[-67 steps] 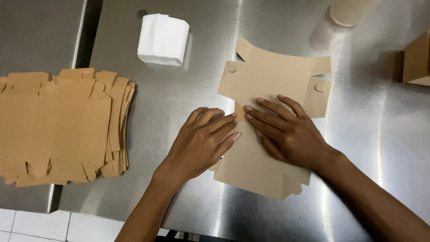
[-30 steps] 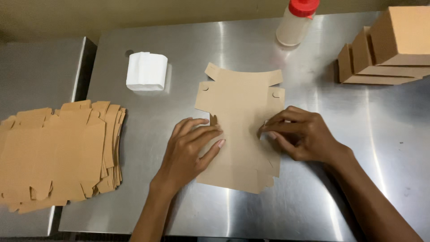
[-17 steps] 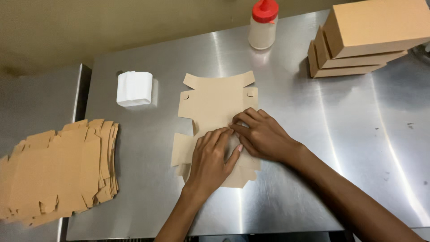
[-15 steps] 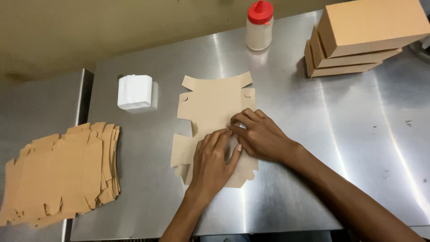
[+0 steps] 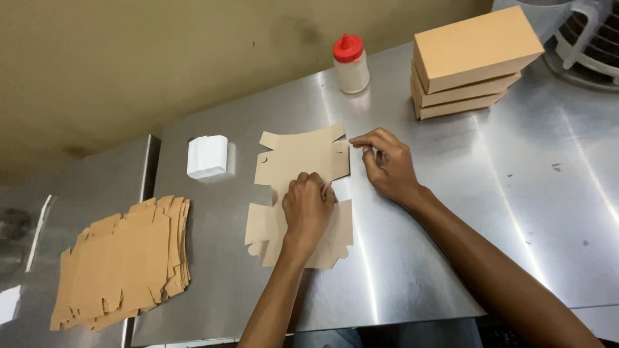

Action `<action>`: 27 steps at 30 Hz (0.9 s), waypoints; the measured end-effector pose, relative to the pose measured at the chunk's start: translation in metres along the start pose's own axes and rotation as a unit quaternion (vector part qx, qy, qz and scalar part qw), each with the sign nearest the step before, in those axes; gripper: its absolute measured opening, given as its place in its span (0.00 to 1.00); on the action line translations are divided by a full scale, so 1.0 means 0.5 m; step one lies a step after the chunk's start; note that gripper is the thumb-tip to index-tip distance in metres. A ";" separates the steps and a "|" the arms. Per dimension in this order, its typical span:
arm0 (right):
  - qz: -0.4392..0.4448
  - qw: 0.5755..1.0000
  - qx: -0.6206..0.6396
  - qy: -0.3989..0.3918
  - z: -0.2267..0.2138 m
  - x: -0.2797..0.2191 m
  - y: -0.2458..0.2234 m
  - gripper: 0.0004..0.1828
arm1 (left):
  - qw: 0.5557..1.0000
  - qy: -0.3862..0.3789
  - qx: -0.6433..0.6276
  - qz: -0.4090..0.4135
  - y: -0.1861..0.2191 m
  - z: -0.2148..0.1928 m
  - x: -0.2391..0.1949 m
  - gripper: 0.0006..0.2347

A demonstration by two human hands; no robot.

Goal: The person assembles flat cardboard pieces into small boxes by hand on a stainless steel table. They fold the cardboard along pre-scored lines, tuck in flaps, and secure the structure, repeating the process for multiple units.

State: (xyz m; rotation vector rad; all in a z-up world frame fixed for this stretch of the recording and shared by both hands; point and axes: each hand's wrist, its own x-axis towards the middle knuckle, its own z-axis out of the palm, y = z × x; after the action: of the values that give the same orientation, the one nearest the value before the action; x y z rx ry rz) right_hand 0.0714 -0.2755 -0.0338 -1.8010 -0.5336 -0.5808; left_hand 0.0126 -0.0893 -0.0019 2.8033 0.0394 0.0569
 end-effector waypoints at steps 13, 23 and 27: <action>0.166 0.962 0.213 -0.046 0.035 -0.013 -0.032 0.10 | 0.894 0.164 -0.416 -0.012 -0.030 -0.268 -0.151 0.08; 0.338 0.839 0.371 -0.207 0.028 -0.009 -0.032 0.18 | 0.719 0.194 -0.642 -0.184 -0.156 -0.034 -0.136 0.10; 0.350 0.843 0.352 -0.206 0.023 -0.016 -0.074 0.16 | 0.708 0.156 -0.663 -0.188 -0.176 0.022 -0.154 0.10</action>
State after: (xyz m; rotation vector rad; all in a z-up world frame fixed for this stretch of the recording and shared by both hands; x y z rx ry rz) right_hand 0.0435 -0.2547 -0.0145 -1.2497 -0.2697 0.4845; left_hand -0.0655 -0.0122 -0.0440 1.2570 0.4504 0.3154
